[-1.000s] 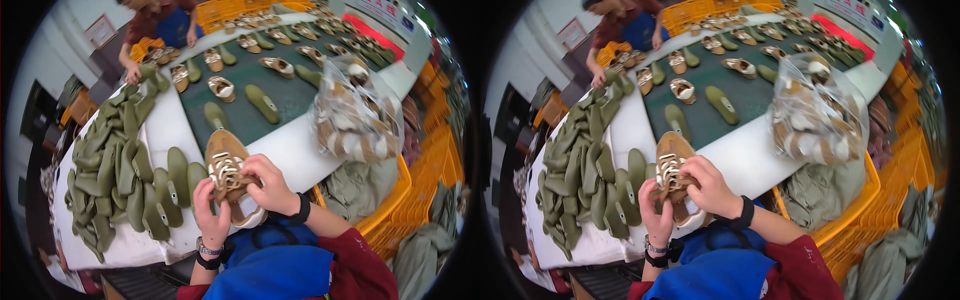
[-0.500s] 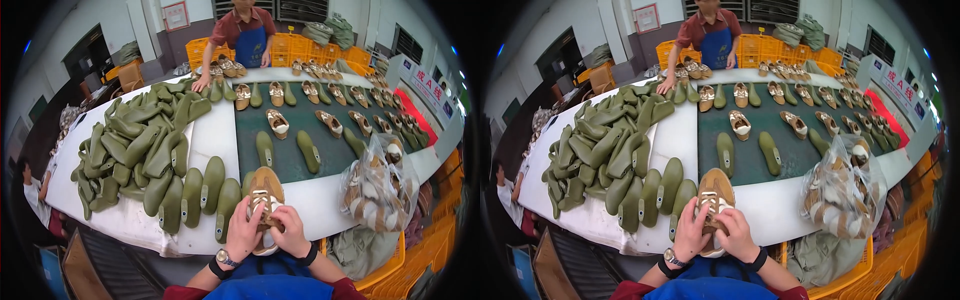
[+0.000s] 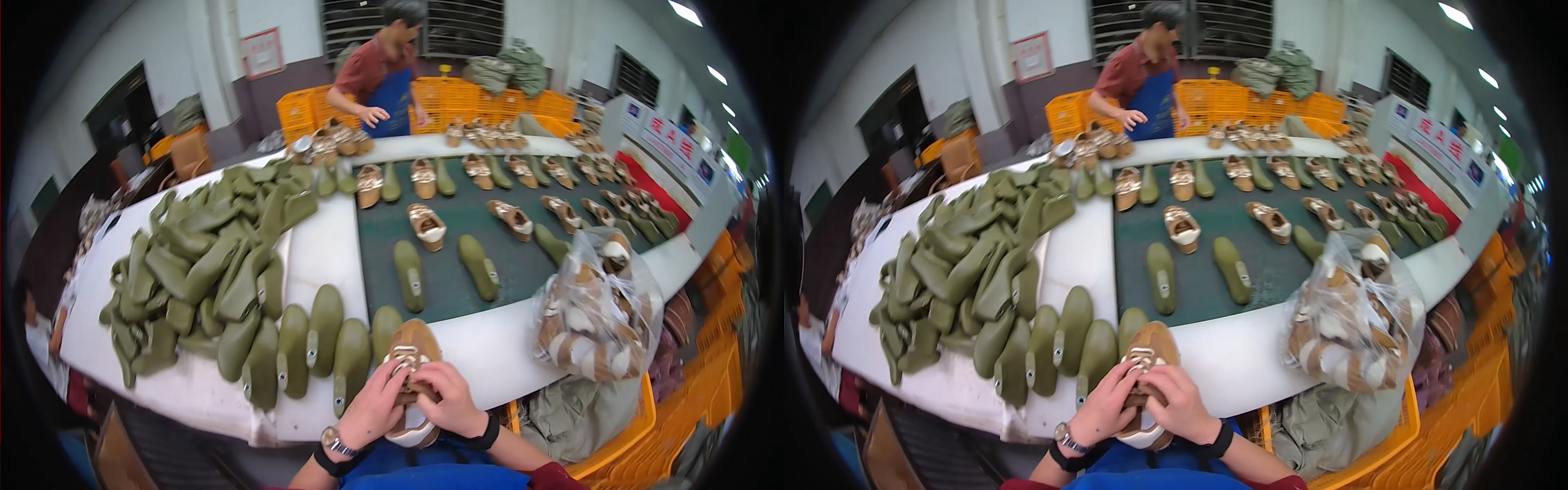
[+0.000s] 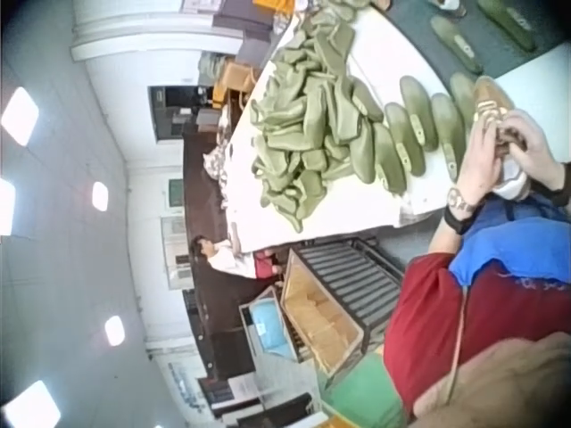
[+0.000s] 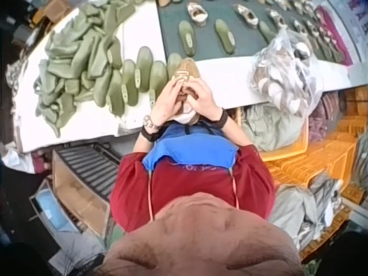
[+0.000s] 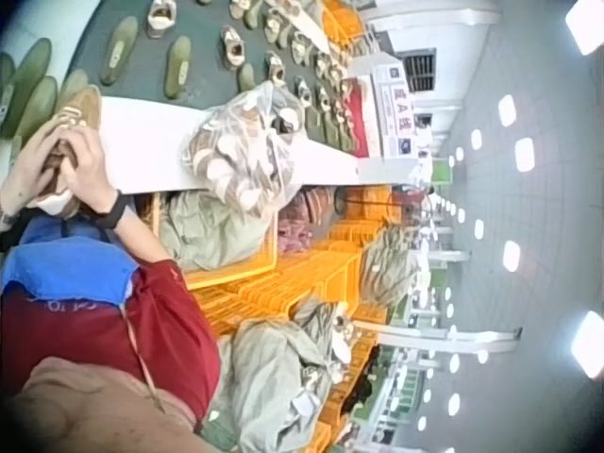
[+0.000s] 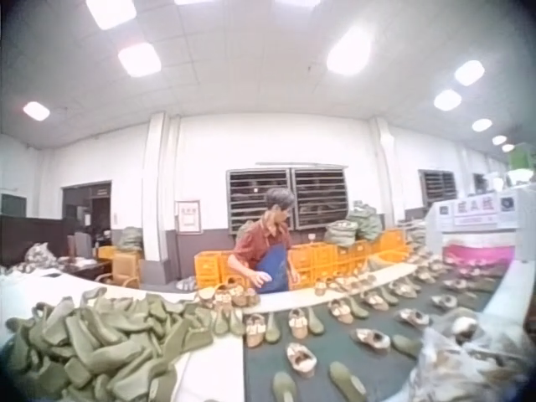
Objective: The recorder is picking up shoe uppers, inserting green shoe lasts, and placing the assembled shoe components onto a conveyor belt in a factory setting.
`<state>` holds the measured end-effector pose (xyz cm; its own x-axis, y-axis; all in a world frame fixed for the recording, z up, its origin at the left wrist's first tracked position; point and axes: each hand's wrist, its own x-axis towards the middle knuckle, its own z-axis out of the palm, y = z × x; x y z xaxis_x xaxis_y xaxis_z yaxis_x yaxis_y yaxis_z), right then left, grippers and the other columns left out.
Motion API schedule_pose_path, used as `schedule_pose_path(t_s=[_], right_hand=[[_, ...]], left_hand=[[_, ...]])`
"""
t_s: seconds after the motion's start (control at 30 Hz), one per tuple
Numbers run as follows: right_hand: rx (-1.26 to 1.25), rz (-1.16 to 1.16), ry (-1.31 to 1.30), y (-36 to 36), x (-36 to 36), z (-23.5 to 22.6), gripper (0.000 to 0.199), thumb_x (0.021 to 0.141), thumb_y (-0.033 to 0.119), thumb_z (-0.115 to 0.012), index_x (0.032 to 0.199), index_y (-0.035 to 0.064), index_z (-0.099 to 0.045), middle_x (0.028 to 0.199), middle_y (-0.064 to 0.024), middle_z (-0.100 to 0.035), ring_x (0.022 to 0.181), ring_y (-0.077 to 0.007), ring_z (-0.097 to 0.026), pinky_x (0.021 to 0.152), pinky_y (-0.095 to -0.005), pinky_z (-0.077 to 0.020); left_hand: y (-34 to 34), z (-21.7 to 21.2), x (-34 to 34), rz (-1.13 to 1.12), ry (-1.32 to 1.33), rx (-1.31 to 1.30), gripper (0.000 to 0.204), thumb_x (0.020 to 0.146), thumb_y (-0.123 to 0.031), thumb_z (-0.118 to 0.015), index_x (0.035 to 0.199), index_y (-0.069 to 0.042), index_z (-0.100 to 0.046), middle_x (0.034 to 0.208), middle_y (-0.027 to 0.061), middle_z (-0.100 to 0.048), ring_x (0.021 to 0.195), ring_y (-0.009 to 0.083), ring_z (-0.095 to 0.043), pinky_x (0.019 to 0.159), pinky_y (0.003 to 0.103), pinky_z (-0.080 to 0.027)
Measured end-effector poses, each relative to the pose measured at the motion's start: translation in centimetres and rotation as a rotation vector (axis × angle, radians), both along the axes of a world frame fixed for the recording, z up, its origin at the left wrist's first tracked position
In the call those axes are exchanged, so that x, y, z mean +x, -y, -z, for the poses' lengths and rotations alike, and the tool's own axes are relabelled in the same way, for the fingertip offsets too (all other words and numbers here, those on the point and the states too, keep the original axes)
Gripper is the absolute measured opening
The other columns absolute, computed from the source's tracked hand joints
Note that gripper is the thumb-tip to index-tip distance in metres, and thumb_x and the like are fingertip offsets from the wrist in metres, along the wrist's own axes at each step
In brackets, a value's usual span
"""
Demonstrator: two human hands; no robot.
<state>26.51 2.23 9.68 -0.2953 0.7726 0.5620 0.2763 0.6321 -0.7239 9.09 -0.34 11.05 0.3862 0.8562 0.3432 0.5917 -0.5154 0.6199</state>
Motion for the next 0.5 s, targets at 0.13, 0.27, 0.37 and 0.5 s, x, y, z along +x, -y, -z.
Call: schedule_pose_path(t_s=[0.13, 0.27, 0.37, 0.5], right_hand=[[0.055, 0.012, -0.037, -0.4, -0.3, -0.8, 0.034, 0.066, -0.002, -0.062, 0.099, 0.0031, -0.061, 0.099, -0.0132, -0.059, 0.087, -0.0282, -0.059, 0.075, -0.0343, -0.0504], [0.075, 0.05, -0.055, 0.0, 1.1, -0.5, 0.033, 0.068, -0.001, -0.061, 0.101, 0.0031, -0.061, 0.099, -0.0125, -0.06, 0.092, -0.0296, -0.059, 0.083, -0.0373, -0.048], [0.086, -0.039, -0.165, -0.4, 1.1, 1.1, 0.034, 0.073, -0.001, -0.056, 0.106, 0.0038, -0.059, 0.101, -0.0115, -0.06, 0.098, -0.0282, -0.057, 0.09, -0.0368, -0.0445], [0.171, -0.053, -0.128, -0.5, 0.5, 0.5, 0.025, 0.071, 0.018, -0.064, 0.093, 0.0071, -0.059, 0.098, -0.0127, -0.055, 0.093, -0.0344, -0.051, 0.082, -0.0428, -0.0432]], left_hand=[[-0.3, -0.6, -0.4, 0.057, -0.023, -0.046, 0.063, 0.071, -0.002, -0.065, 0.129, 0.001, -0.041, 0.131, 0.0233, -0.04, 0.119, 0.0402, -0.044, 0.1, 0.04, -0.04], [-1.0, -0.7, 1.4, -0.012, -0.064, 0.01, 0.05, 0.072, -0.005, -0.068, 0.118, 0.0, -0.051, 0.118, 0.0195, -0.053, 0.108, 0.0364, -0.054, 0.092, 0.038, -0.046], [-0.3, 0.2, 2.3, -0.081, 0.005, 0.165, 0.028, 0.086, -0.008, -0.057, 0.113, 0.0, -0.059, 0.111, 0.018, -0.059, 0.096, 0.0301, -0.059, 0.083, 0.036, -0.048], [0.8, -0.3, 2.6, -0.223, -0.035, 0.083, 0.03, 0.089, -0.015, -0.059, 0.115, -0.001, -0.058, 0.111, 0.0171, -0.061, 0.101, 0.0301, -0.06, 0.086, 0.037, -0.048]])
